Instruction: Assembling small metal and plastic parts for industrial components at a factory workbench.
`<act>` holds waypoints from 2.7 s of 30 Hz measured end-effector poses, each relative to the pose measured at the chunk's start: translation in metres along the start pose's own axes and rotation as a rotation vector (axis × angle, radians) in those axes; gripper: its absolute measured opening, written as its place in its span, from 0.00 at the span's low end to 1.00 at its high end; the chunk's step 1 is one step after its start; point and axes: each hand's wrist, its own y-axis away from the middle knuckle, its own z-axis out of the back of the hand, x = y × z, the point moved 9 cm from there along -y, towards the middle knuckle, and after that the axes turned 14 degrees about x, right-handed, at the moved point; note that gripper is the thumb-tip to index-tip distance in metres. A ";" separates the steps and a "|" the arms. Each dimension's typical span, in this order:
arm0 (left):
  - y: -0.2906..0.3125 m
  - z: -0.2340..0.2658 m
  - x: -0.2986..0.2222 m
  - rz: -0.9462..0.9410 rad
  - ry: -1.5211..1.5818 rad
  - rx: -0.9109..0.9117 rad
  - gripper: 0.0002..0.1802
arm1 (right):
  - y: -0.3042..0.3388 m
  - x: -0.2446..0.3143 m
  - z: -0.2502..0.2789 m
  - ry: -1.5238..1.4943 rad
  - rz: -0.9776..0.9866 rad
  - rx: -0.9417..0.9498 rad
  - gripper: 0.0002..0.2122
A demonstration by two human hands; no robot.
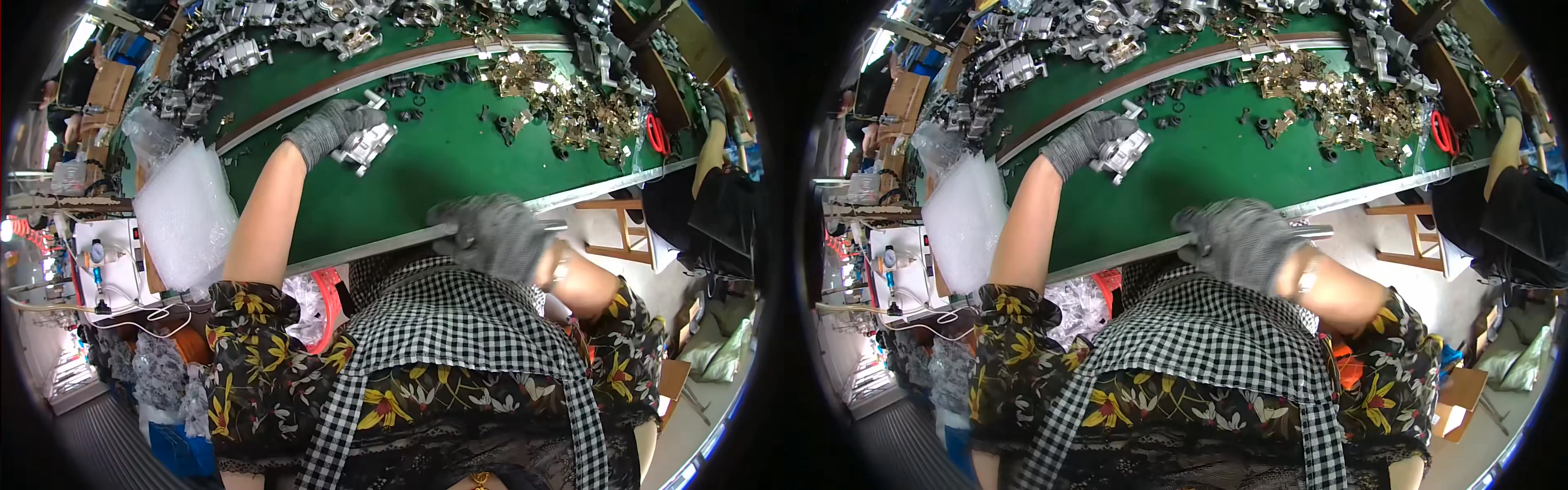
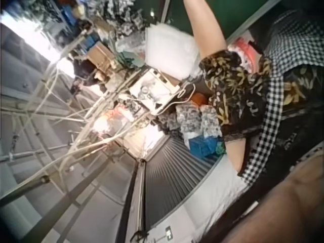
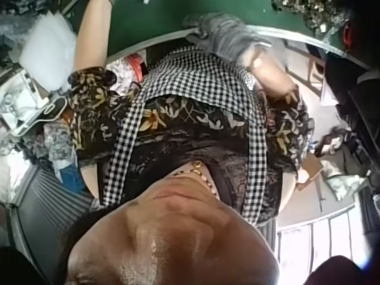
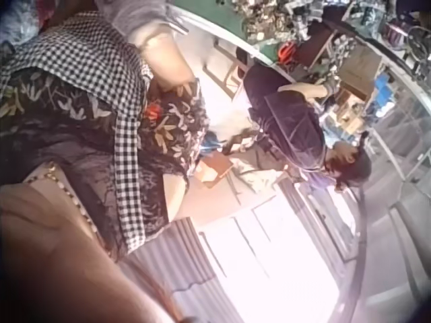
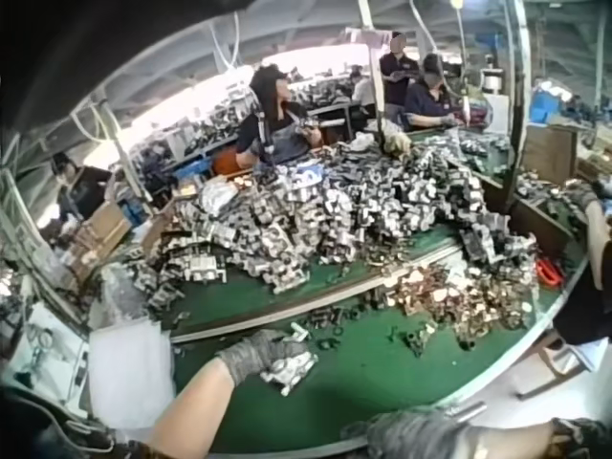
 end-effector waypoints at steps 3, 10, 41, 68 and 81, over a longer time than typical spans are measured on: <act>0.013 -0.020 -0.020 -0.358 0.338 0.179 0.20 | -0.026 0.001 -0.008 0.243 -0.018 0.018 0.16; 0.052 -0.056 -0.025 -0.682 1.447 0.358 0.23 | -0.030 -0.047 0.049 0.199 -0.315 -0.368 0.21; 0.088 -0.142 -0.004 -0.485 1.624 -0.058 0.25 | 0.014 -0.169 0.128 0.008 -0.463 -0.288 0.08; 0.156 -0.203 0.042 -0.334 1.714 -0.411 0.24 | -0.117 0.042 -0.070 -0.508 0.091 0.654 0.10; 0.144 -0.200 0.055 -0.169 1.720 -0.542 0.20 | -0.119 0.070 -0.049 0.363 0.363 0.340 0.12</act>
